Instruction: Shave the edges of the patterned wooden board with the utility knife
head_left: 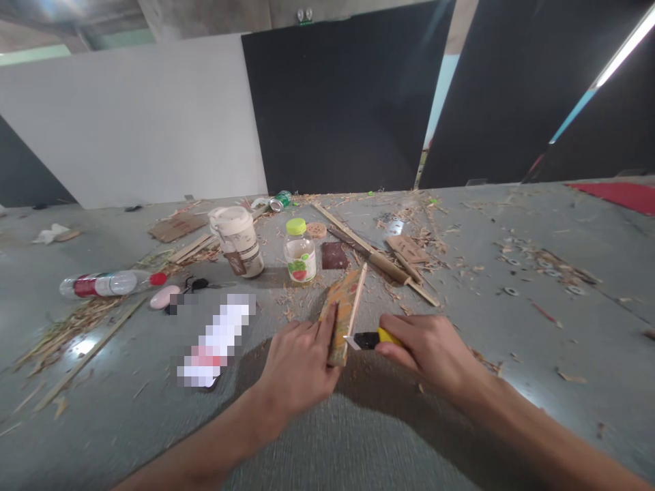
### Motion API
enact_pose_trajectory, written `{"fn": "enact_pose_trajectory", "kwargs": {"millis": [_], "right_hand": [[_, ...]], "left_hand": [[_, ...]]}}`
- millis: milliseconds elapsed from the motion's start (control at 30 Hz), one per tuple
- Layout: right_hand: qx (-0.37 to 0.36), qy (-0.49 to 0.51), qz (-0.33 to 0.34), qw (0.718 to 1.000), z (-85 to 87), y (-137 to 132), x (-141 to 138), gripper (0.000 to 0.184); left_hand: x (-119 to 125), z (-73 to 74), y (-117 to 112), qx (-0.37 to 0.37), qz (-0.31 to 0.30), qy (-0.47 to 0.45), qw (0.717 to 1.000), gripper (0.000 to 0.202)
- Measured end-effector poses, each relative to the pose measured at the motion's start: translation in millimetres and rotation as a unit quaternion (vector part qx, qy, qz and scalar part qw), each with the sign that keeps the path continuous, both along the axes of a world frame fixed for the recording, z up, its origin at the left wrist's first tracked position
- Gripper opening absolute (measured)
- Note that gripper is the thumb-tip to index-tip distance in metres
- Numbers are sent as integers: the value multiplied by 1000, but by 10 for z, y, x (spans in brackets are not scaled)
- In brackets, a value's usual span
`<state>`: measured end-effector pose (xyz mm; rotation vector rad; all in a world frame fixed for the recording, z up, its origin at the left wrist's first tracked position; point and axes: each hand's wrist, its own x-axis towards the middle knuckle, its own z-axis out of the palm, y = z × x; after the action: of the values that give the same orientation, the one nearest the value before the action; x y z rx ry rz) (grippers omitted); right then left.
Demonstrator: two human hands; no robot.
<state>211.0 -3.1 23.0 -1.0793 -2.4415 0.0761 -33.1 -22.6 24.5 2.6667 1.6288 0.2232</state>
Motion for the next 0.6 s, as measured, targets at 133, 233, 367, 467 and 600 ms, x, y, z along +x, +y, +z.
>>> {"fn": "enact_pose_trajectory", "kwargs": {"millis": [133, 233, 367, 467, 600], "right_hand": [[7, -13, -20, 1000, 12, 7, 16, 52], [27, -21, -36, 999, 16, 15, 23, 54], [55, -23, -44, 997, 24, 13, 13, 53], [65, -24, -44, 997, 40, 8, 2, 52], [64, -25, -48, 996, 57, 5, 1, 51]], "left_hand": [[-1, 6, 4, 2, -2, -1, 1000, 77], [2, 17, 0, 2, -2, 1, 1000, 78], [7, 19, -3, 4, -2, 0, 1000, 78], [9, 0, -4, 8, 0, -2, 1000, 77], [11, -10, -11, 13, 1, -3, 1000, 75]]}}
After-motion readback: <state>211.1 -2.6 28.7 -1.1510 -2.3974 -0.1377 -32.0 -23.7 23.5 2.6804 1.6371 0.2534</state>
